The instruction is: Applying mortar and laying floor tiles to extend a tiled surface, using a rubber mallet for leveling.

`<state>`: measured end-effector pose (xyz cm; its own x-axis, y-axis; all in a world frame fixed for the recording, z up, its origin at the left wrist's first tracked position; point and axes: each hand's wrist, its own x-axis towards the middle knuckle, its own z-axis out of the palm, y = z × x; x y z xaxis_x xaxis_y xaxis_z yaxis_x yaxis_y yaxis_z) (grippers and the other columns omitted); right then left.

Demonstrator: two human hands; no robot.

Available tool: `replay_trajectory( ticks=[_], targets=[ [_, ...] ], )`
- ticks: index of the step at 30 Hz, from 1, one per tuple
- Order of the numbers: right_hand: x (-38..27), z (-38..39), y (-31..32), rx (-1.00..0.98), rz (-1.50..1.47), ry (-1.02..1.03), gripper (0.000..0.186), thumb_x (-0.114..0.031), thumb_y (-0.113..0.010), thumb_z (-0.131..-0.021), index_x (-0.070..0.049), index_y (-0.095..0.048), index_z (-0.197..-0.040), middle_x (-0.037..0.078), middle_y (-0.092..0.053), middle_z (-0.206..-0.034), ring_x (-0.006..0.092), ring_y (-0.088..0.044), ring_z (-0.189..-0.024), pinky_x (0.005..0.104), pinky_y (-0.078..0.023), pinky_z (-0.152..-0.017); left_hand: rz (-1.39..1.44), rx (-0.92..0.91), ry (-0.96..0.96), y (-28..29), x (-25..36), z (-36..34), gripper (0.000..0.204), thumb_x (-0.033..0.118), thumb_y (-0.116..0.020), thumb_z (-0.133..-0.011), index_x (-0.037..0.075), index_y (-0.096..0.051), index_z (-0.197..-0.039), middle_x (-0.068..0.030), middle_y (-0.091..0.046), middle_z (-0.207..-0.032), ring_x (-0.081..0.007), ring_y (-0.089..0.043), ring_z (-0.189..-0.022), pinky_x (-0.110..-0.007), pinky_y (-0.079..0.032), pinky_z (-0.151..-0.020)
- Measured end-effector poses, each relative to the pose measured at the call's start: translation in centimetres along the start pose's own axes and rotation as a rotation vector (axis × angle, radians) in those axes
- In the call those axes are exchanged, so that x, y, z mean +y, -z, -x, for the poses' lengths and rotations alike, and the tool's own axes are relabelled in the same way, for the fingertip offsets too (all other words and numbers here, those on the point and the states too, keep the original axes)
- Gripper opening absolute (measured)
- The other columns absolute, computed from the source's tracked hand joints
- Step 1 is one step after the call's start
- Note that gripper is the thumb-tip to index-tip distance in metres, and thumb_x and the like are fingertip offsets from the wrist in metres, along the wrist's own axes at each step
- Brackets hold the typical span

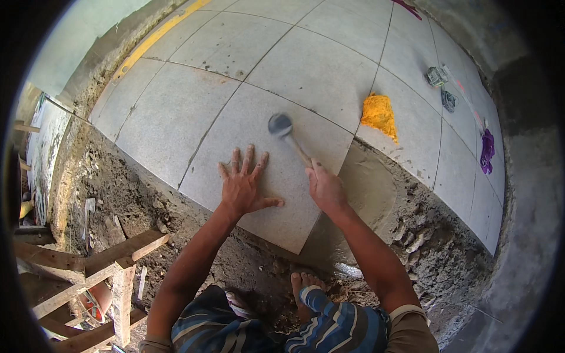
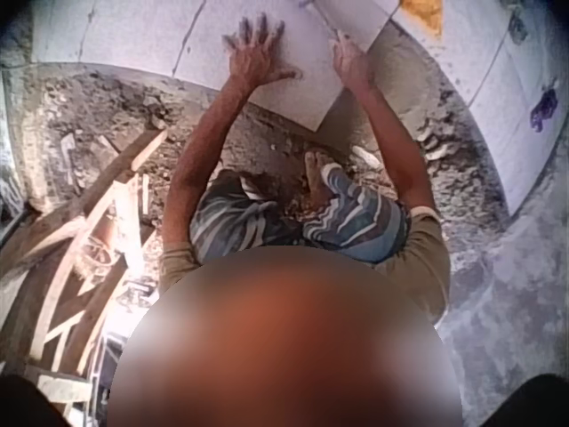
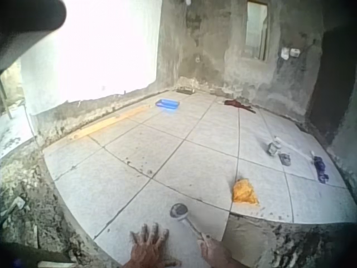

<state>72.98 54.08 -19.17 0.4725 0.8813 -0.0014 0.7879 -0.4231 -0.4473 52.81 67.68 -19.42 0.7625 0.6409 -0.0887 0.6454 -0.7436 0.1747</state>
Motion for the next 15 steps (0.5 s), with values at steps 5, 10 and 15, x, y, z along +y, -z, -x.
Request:
replay_trajectory(
  ticks=[5, 10, 15],
  targets=[
    [-0.1, -0.4, -0.4, 0.270, -0.274, 0.196, 0.040, -0.022, -0.051, -0.104, 0.004, -0.054, -0.134, 0.028, -0.066, -0.103, 0.0440, -0.067, -0.091, 0.0441, -0.053, -0.077, 0.007, 0.008, -0.006, 0.1, -0.1, 0.0, 0.135, 0.093, -0.066, -0.052, 0.026, -0.023, -0.161, -0.0155, -0.016, -0.167, -0.0470, -0.013, -0.152, -0.079, -0.016, -0.110],
    [0.6, -0.6, -1.0, 0.173, -0.305, 0.126, 0.039, -0.021, -0.051, -0.104, 0.007, -0.054, -0.132, 0.028, -0.065, -0.102, 0.0446, -0.067, -0.092, 0.0446, -0.053, -0.076, 0.015, 0.021, -0.011, 0.0, -0.1, 0.0, 0.134, 0.092, -0.067, -0.052, 0.026, -0.025, -0.161, -0.0162, -0.017, -0.167, -0.0476, -0.014, -0.152, -0.079, -0.017, -0.109],
    [0.8, -0.2, -0.2, 0.084, -0.140, 0.041, 0.038, -0.024, -0.051, -0.104, 0.002, -0.053, -0.132, 0.026, -0.066, -0.103, 0.0447, -0.067, -0.091, 0.0458, -0.053, -0.075, 0.033, 0.034, -0.015, 0.2, 0.1, 0.0, 0.133, 0.091, -0.069, -0.051, 0.025, -0.028, -0.160, -0.0177, -0.020, -0.166, -0.0482, -0.016, -0.151, -0.079, -0.017, -0.109]
  ],
)
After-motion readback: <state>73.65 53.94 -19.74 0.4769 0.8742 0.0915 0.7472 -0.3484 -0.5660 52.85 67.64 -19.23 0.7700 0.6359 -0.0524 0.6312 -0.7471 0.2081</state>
